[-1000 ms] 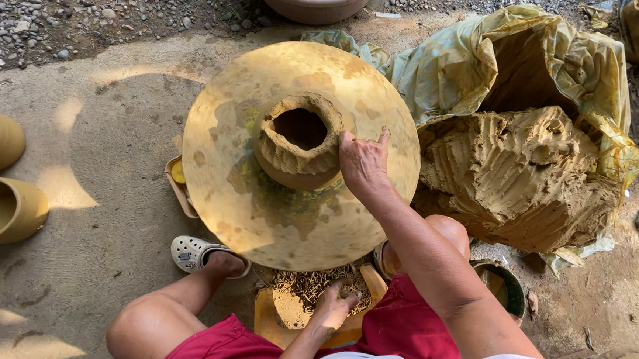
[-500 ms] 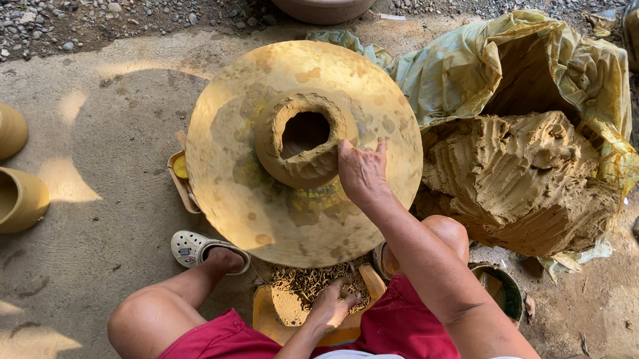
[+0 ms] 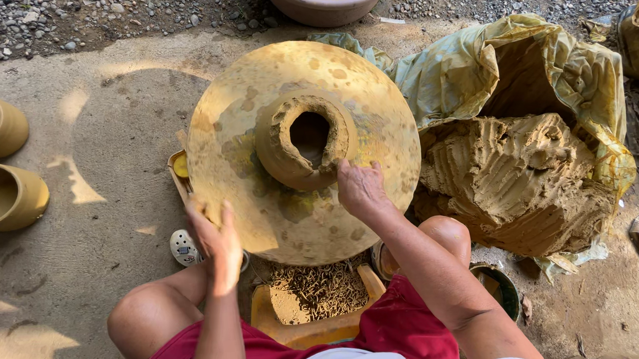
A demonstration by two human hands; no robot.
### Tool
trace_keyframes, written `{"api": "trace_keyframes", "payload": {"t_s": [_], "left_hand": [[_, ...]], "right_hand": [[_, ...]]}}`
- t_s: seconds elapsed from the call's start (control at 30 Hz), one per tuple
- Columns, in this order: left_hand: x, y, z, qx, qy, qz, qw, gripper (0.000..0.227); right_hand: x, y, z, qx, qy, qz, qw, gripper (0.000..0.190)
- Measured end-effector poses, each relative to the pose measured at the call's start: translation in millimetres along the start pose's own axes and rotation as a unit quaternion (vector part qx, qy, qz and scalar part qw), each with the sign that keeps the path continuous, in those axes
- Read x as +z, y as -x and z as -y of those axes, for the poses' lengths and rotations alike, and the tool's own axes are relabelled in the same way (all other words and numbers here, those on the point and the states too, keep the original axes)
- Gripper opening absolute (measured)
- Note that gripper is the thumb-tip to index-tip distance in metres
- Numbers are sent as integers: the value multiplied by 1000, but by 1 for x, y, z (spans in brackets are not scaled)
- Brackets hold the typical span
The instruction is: The person shapes a clay pot on a manual pottery wheel, uses their hands to smooth the interior and exterior walls, and applies additional clay to the rim to build height.
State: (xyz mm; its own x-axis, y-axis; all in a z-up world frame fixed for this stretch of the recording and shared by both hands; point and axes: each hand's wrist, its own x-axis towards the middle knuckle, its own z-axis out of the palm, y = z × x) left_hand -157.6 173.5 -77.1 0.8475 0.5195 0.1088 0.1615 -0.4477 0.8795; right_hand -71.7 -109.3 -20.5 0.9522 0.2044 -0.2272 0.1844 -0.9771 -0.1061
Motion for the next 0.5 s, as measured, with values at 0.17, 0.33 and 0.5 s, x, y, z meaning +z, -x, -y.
{"api": "trace_keyframes", "payload": {"t_s": [0.17,0.33,0.5], "left_hand": [[40,-53,78,-15,-43,-33,998,78],[62,7,110,-47,-44,-85,994,75],[69,6,145,-97,8,-100,990,74]], "right_hand": [[-9,32,53,-111,-20,268,957,36],[-37,42,18,-237,-325,90,911,14],[-63,85,-100,73,-624,-68,775,19]]}}
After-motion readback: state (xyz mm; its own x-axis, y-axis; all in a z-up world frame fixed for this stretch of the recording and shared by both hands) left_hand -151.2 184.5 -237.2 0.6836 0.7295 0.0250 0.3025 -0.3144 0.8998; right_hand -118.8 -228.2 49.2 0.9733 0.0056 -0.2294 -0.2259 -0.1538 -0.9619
